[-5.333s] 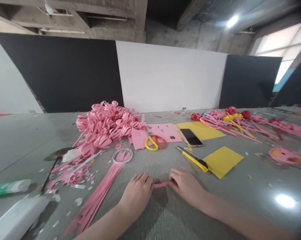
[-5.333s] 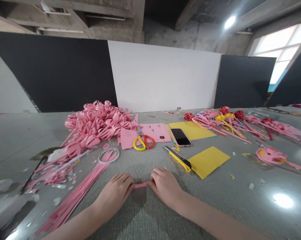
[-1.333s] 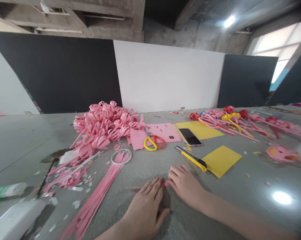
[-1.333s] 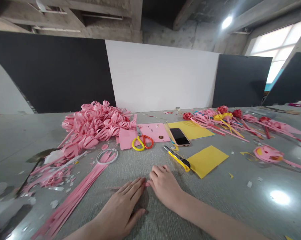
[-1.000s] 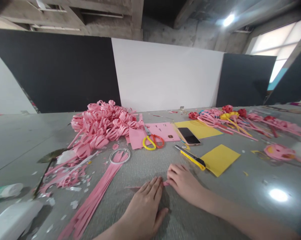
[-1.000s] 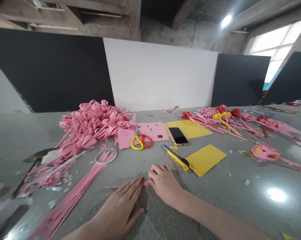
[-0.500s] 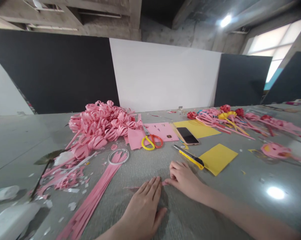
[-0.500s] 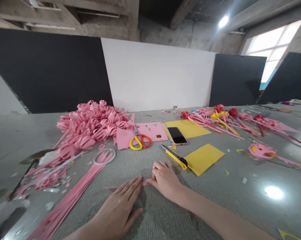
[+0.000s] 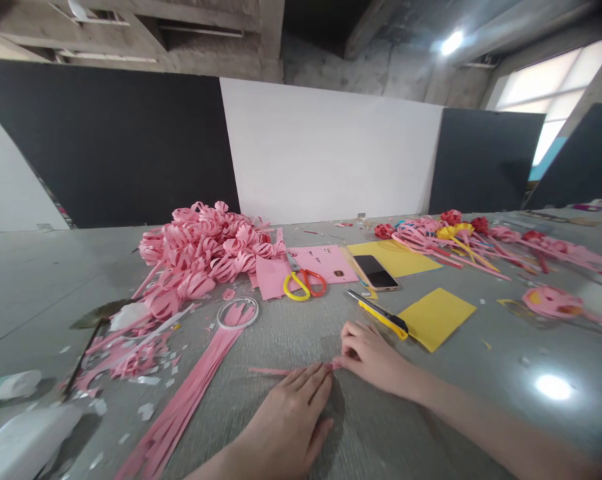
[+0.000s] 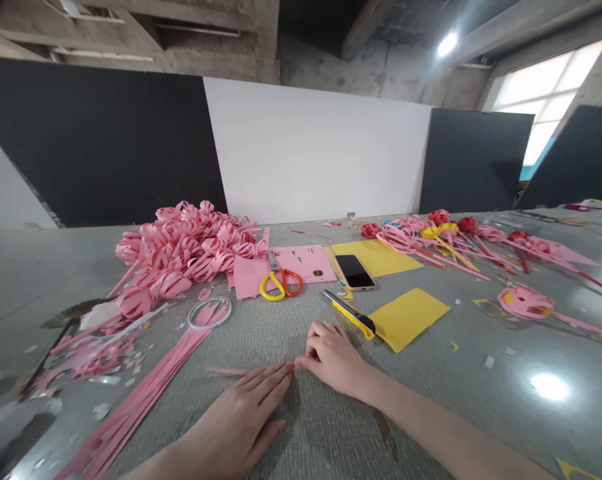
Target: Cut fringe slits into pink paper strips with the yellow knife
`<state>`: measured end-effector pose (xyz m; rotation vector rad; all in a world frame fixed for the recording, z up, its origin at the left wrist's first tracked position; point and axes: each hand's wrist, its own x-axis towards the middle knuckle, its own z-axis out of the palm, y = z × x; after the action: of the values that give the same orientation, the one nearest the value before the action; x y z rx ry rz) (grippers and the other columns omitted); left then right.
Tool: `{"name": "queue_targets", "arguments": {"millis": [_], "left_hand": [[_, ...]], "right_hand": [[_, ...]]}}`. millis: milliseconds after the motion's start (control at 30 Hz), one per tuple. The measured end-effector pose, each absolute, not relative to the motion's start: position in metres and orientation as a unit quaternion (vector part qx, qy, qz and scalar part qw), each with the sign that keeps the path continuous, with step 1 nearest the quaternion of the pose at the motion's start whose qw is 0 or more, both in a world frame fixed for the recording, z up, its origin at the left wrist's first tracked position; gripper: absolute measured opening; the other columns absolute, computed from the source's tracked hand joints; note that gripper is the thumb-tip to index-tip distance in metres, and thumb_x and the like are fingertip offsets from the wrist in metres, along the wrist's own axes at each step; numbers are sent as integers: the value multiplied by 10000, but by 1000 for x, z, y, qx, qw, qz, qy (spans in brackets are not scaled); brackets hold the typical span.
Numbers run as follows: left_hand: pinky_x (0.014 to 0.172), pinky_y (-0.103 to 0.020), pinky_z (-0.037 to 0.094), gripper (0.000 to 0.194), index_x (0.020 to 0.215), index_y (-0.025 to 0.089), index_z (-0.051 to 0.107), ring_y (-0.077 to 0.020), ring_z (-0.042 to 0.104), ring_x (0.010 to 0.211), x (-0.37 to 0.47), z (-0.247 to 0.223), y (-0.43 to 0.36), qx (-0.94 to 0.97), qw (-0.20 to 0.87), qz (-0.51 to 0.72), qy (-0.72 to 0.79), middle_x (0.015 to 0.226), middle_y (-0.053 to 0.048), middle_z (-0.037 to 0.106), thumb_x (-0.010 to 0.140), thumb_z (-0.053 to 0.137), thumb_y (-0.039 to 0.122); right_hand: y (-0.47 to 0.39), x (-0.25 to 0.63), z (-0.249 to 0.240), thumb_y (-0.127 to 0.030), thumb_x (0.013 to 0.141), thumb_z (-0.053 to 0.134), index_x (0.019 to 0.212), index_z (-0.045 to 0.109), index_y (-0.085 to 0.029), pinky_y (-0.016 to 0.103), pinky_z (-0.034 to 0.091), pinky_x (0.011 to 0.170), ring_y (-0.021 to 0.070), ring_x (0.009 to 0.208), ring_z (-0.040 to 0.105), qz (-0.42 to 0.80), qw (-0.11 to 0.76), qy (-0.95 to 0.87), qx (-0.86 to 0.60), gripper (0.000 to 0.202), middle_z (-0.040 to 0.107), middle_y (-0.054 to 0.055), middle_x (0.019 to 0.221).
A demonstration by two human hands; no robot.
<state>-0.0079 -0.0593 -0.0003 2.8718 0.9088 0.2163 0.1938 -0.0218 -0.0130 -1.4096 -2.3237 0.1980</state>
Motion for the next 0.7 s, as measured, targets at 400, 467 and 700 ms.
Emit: {"name": "queue_targets", "arguments": {"millis": [400,467,700], "left_hand": [[973,-383,315,456,1281,159,306,-224,346,1188,-8,-3,-59,947,71,85,302,1324,-90,360,841,383,254],[969,-381,321,459,1283,162,302,-223,352,1184,-9,-3,-59,946,72,89,302,1322,-87,365,843,385,264],[967,-381,324,452,1281,158,308,-226,349,1185,-9,-3,-61,946,65,81,306,1322,-89,364,848,375,266]], "right_hand": [[-18,202,-7,-410,711,613,544,477,-168,279,335,677,150,745,459,68,173,-841,-508,325,493,-1,712],[-18,202,-9,-440,707,604,535,466,-168,283,333,672,153,736,456,54,176,-839,-512,350,488,-2,700],[-12,215,-9,-463,725,574,554,487,-170,256,334,661,140,755,452,118,168,-843,-497,351,482,-1,757]]}}
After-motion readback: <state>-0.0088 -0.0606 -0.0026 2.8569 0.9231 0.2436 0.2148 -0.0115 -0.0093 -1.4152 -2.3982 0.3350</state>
